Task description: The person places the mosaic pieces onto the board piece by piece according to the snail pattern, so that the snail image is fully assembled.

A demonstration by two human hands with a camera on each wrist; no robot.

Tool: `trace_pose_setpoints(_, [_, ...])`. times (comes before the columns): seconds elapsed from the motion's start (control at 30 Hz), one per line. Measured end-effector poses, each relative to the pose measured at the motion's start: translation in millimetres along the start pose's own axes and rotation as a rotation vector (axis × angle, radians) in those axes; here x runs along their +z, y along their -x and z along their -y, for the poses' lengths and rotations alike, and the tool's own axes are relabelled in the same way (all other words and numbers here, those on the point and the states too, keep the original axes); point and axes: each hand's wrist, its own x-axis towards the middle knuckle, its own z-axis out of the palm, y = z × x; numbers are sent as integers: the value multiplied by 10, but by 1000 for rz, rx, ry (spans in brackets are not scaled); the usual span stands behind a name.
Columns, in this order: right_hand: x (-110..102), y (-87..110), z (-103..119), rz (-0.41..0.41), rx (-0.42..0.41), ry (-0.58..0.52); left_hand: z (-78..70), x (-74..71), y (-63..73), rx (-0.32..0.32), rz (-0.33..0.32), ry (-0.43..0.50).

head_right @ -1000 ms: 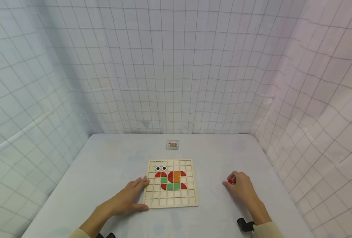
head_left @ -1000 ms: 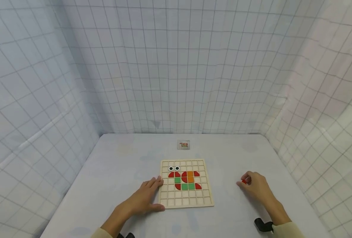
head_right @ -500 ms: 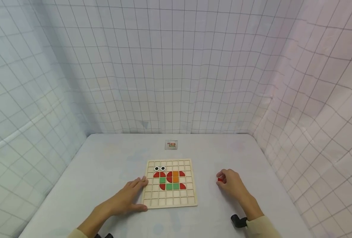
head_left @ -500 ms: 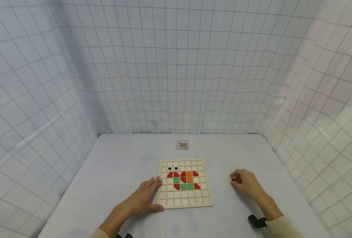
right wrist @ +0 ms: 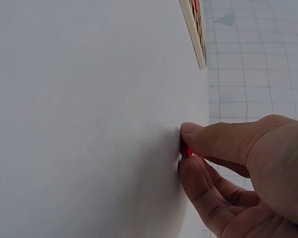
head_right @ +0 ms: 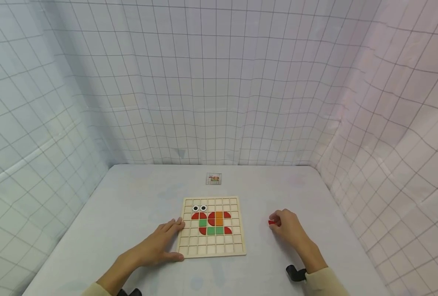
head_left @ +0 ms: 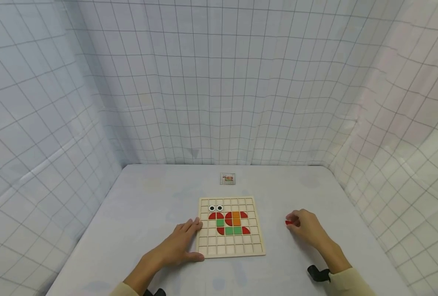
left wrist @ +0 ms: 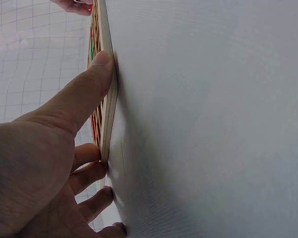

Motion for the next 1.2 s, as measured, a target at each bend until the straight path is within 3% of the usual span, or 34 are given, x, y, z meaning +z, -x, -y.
trace_pose_setpoints(0.3, [21,7,-1,17,-63,-20,-17,1,21,0,-4,13])
trace_pose_setpoints(0.63, [81,4,42,-9,12,-53,-13,-10,28,26,-7,22])
trace_pose_setpoints(1.2, [154,-68,112,-3,-111,18,14,-8,32,43,-10,16])
